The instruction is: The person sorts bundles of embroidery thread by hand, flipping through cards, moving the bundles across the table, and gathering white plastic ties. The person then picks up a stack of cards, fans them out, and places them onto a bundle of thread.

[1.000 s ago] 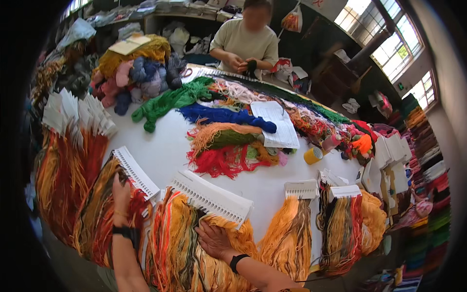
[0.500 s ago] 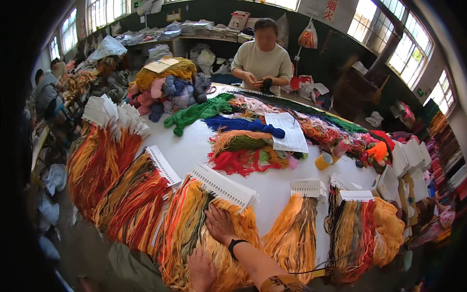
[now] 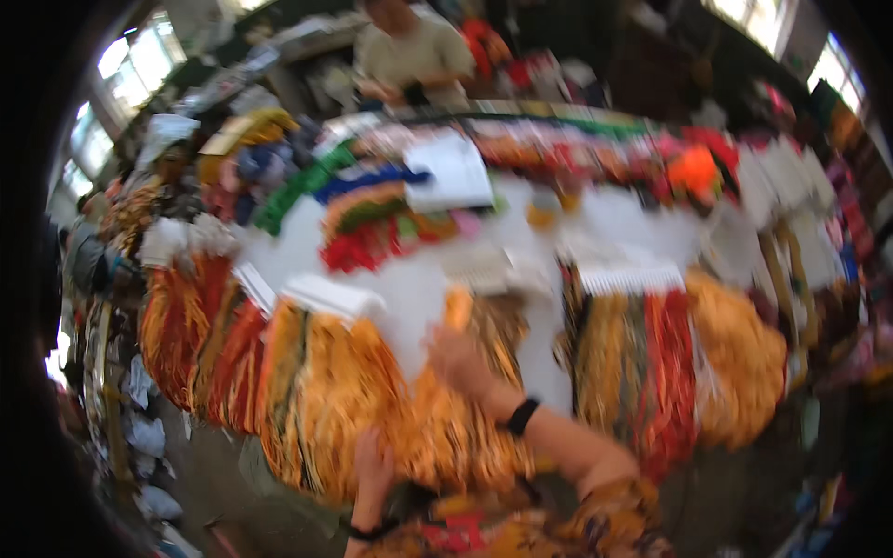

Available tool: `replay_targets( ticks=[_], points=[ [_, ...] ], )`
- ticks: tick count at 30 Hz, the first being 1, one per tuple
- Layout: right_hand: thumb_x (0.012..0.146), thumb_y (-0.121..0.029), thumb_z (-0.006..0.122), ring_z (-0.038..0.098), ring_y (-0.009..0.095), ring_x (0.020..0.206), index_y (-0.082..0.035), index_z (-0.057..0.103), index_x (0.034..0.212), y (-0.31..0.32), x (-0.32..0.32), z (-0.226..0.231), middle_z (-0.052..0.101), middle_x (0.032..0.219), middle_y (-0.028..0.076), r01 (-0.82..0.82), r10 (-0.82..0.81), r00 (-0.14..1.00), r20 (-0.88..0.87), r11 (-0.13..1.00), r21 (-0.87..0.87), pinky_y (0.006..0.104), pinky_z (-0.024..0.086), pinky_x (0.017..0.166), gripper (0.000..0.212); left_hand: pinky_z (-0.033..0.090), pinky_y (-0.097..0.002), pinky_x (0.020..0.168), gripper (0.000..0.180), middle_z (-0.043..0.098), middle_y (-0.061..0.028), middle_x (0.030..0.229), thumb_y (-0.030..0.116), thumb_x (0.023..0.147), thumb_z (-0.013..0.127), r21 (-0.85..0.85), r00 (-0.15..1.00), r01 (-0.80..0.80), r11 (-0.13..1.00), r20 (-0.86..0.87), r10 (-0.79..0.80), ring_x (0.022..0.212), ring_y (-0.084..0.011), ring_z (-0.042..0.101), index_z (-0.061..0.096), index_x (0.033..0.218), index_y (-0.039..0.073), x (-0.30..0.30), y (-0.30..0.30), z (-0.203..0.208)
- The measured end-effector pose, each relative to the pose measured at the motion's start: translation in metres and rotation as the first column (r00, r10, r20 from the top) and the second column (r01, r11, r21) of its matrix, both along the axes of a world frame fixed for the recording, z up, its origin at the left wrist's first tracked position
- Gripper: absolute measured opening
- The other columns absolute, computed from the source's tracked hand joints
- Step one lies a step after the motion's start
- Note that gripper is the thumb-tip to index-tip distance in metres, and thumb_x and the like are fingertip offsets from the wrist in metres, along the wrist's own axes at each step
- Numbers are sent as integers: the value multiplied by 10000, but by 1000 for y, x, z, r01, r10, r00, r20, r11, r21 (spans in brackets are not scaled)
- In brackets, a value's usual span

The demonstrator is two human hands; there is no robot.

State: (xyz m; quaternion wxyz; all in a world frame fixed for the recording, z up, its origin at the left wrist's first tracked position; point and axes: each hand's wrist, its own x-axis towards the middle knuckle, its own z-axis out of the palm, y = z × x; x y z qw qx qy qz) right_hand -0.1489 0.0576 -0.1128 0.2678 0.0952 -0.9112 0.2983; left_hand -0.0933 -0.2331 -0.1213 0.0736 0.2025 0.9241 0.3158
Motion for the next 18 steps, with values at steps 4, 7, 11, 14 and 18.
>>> replay_targets(
  ticks=[4, 7, 11, 14, 18],
  points=[
    [786, -23, 564, 609, 325, 826, -67, 605, 944, 101, 66, 54, 632, 908, 137, 181, -178, 983, 40, 977, -115, 390, 503, 718, 169, 311, -457, 1049, 405, 468, -242, 1289, 104, 851, 558, -7, 977, 213, 977, -24, -213, 1236, -416, 399, 480, 1227, -24, 25, 74, 35],
    [793, -45, 572, 616, 317, 844, -53, 631, 935, 178, 104, 57, 642, 934, 139, 378, -366, 924, 108, 917, -125, 372, 508, 739, 154, 347, -423, 1032, 394, 459, -210, 1318, 73, 858, 565, -88, 909, 408, 909, -53, -414, 1250, -375, 410, 488, 1239, 5, 21, 120, 43],
    [811, -69, 577, 608, 320, 873, -46, 634, 927, 267, 107, 31, 639, 927, 148, 492, -486, 868, 105, 870, -41, 373, 492, 775, 131, 370, -418, 1013, 390, 468, -202, 1306, 42, 848, 564, -104, 888, 459, 882, 81, -453, 1227, -375, 428, 494, 1230, 14, 15, 149, 51],
    [809, -107, 600, 568, 308, 1023, -81, 631, 1028, 337, 90, 8, 621, 1067, 142, 478, -503, 821, 269, 864, 159, 378, 474, 855, 223, 394, -427, 985, 371, 503, -232, 1241, 27, 815, 555, -98, 898, 433, 896, 129, -420, 1166, -386, 464, 507, 1179, -29, 16, 163, 54],
    [721, -294, 707, 407, 327, 1248, -152, 469, 1303, 386, 58, -13, 458, 1344, 134, 181, -511, 604, 612, 835, 520, 408, 373, 1010, 645, 389, -411, 992, 377, 489, -199, 1273, 20, 835, 558, -104, 908, 395, 913, 198, -370, 1198, -374, 448, 508, 1209, 17, 21, 164, 55]
  ],
)
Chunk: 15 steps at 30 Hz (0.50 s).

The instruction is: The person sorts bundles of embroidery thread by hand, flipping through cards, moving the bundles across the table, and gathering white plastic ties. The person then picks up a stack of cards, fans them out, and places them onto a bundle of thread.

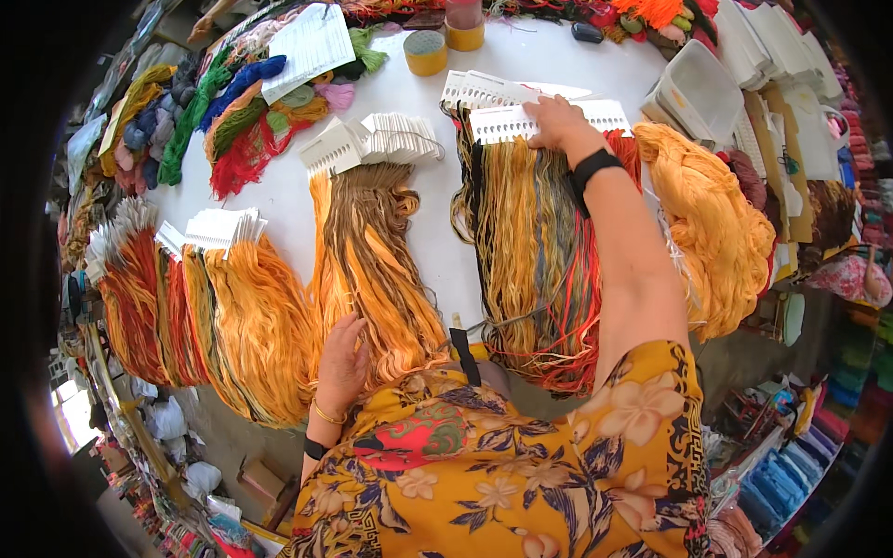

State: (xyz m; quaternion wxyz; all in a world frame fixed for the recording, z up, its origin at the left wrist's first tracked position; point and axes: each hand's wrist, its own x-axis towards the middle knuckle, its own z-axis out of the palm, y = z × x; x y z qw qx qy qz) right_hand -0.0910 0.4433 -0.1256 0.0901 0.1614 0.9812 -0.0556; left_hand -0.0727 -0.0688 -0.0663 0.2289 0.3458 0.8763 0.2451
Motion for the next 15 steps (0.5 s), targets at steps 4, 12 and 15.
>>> replay_targets(
  ticks=[4, 12, 15],
  points=[
    [615, -427, 765, 326, 358, 1317, -172, 344, 1408, -4, -10, 18, 356, 1436, 149, 65, -79, 958, 274, 996, 61, 475, 285, 1066, 933, 398, -412, 983, 377, 495, -200, 1264, 14, 830, 558, -48, 999, 26, 999, -39, -27, 1181, -377, 462, 508, 1204, 16, 2, -2, -2],
    [763, -146, 659, 496, 288, 1111, -126, 541, 1185, -61, 52, 21, 535, 1132, 116, 51, 148, 812, -564, 945, 322, 460, 360, 965, 438, 405, -417, 966, 367, 507, -218, 1221, 11, 803, 562, -8, 998, 5, 1000, -60, -6, 1132, -385, 484, 520, 1166, -19, 7, -7, -7],
    [758, -104, 632, 559, 281, 914, -92, 593, 941, -58, 72, 19, 564, 949, 93, -51, 141, 846, -514, 981, 186, 416, 407, 868, 188, 408, -419, 961, 367, 506, -217, 1221, 10, 802, 564, 17, 998, -21, 1000, -53, 22, 1126, -391, 486, 519, 1166, -16, 6, -11, -12]
  ],
)
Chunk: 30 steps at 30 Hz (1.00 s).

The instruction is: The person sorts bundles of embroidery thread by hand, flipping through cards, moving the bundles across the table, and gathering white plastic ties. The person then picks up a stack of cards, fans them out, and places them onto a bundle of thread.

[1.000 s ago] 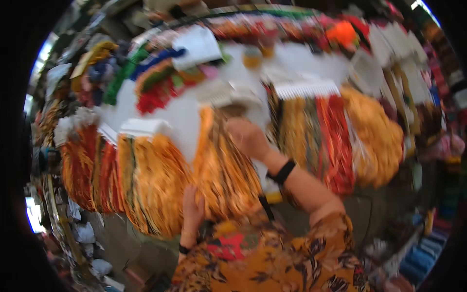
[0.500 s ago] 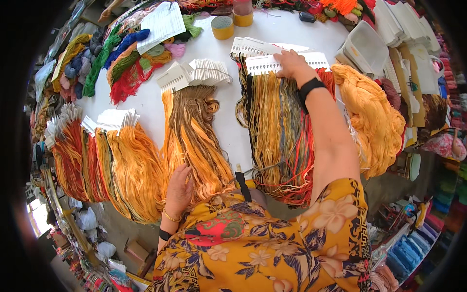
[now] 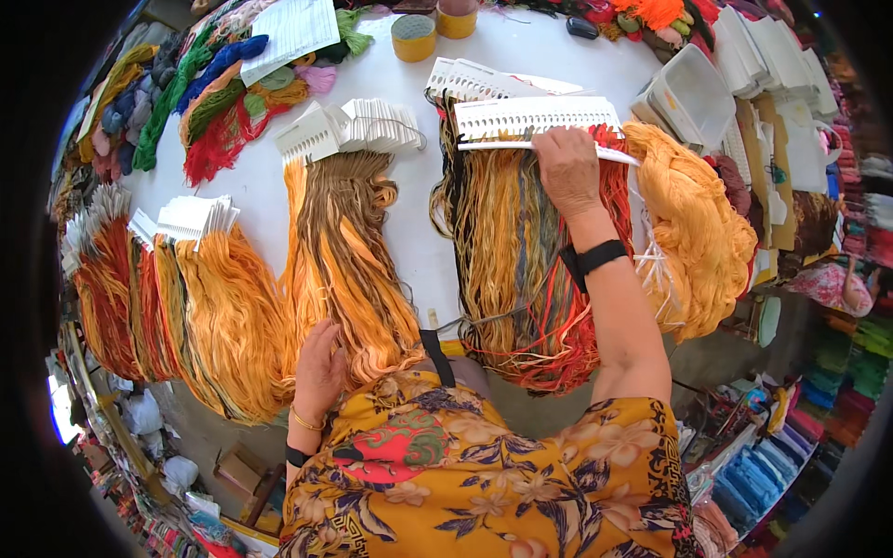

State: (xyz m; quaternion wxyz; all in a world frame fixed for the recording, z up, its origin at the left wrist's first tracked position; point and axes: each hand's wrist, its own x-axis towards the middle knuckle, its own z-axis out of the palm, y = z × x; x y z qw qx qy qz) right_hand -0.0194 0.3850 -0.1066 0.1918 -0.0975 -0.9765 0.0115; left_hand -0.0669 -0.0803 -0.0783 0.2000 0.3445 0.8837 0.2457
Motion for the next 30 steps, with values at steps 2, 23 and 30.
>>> replay_targets(
  ticks=[2, 23, 30],
  points=[
    [765, -65, 590, 559, 275, 791, -78, 562, 803, -1, -4, 0, 555, 843, 72, -41, 41, 999, -6, 995, -96, 407, 420, 785, 49, 412, -420, 955, 367, 509, -222, 1216, 8, 801, 562, -2, 1000, -17, 1000, 9, 17, 1126, -395, 487, 518, 1164, -14, -3, -2, 2],
    [716, -45, 596, 373, 316, 1276, -38, 576, 1025, 12, -25, 8, 427, 1344, 151, -42, 24, 991, 135, 991, 129, 444, 295, 1053, 310, 402, -411, 974, 409, 482, -194, 1278, -16, 823, 537, -51, 999, -17, 999, 47, 19, 1178, -375, 461, 478, 1226, 25, -7, -1, 1],
    [736, -19, 569, 467, 274, 1145, -63, 599, 983, -3, 4, 8, 525, 1151, 117, -29, 36, 997, -69, 994, 101, 420, 342, 1005, 253, 414, -418, 962, 355, 508, -218, 1234, 1, 809, 555, -21, 1000, -18, 1000, 12, 18, 1138, -383, 488, 518, 1162, -24, -4, 1, -1]
  ],
)
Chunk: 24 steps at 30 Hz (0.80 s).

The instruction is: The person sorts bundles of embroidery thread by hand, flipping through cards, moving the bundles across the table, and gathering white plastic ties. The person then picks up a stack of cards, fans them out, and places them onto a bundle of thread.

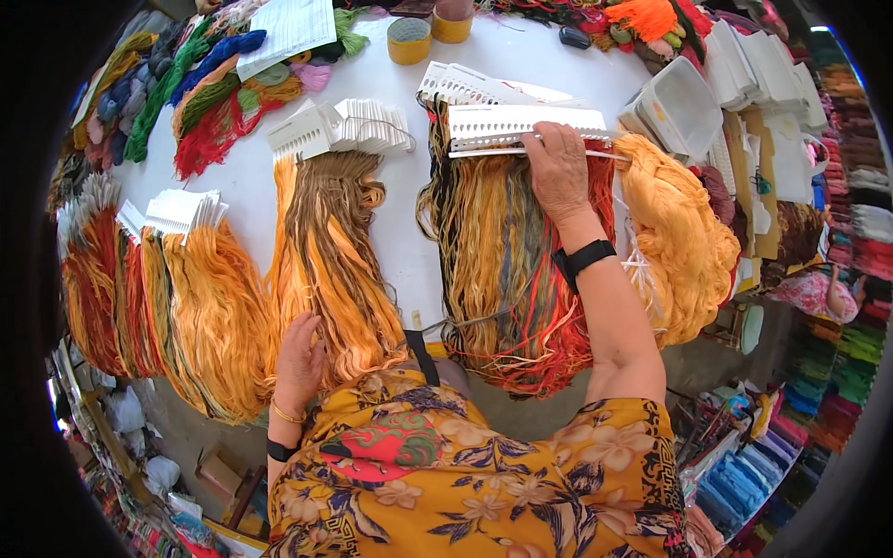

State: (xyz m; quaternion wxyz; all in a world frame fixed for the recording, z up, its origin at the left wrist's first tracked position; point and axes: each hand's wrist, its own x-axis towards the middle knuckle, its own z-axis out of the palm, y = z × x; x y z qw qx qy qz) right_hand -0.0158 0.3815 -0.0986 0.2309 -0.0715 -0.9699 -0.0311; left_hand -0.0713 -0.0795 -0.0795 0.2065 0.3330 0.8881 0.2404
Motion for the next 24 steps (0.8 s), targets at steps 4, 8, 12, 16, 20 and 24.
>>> replay_targets(
  ticks=[4, 8, 12, 16, 20, 24],
  points=[
    [765, -33, 572, 567, 247, 931, -74, 585, 994, 7, 4, 4, 587, 975, 72, -50, 49, 994, -97, 999, -14, 386, 437, 865, 233, 416, -418, 959, 355, 518, -217, 1221, 1, 807, 559, 4, 999, 9, 1000, -35, -9, 1134, -384, 490, 519, 1159, -25, 1, -3, 0],
    [772, -41, 585, 583, 251, 883, -73, 577, 991, 21, 6, 1, 598, 929, 69, -43, 41, 998, -52, 998, -41, 382, 453, 815, 222, 413, -421, 962, 357, 520, -221, 1218, 0, 806, 561, 20, 999, -8, 1000, -39, 8, 1135, -384, 490, 521, 1160, -21, 0, 0, 2],
    [777, -74, 599, 575, 265, 887, -78, 573, 937, 32, 5, 2, 594, 899, 82, -39, 39, 999, -8, 999, -2, 383, 449, 797, 162, 408, -423, 966, 356, 519, -221, 1219, 5, 805, 561, 31, 999, -30, 999, -34, 31, 1136, -388, 488, 523, 1159, -16, 0, -1, -1],
    [782, -116, 594, 580, 276, 853, -85, 564, 829, 40, 12, 14, 594, 846, 89, 103, -104, 985, 140, 995, 10, 395, 447, 749, 64, 406, -426, 969, 358, 515, -226, 1218, 15, 802, 554, 39, 997, -43, 998, -54, 45, 1143, -389, 482, 523, 1158, -11, -3, -2, 9],
    [798, -83, 490, 615, 276, 791, -96, 598, 811, 19, 33, 29, 620, 826, 104, 111, -131, 950, 284, 990, 85, 406, 499, 679, 110, 426, -430, 944, 324, 551, -229, 1126, 39, 782, 558, 125, 986, 5, 992, -167, 16, 1086, -391, 511, 543, 1104, 7, 3, -17, 11],
    [780, -117, 555, 622, 315, 737, -88, 611, 765, -28, 78, 49, 615, 767, 131, 241, -178, 863, 473, 968, -74, 438, 505, 642, 65, 429, -431, 946, 332, 568, -217, 1116, 91, 814, 573, 202, 994, 52, 978, -109, -31, 1077, -385, 525, 545, 1135, 13, 7, -23, -9]
  ],
)
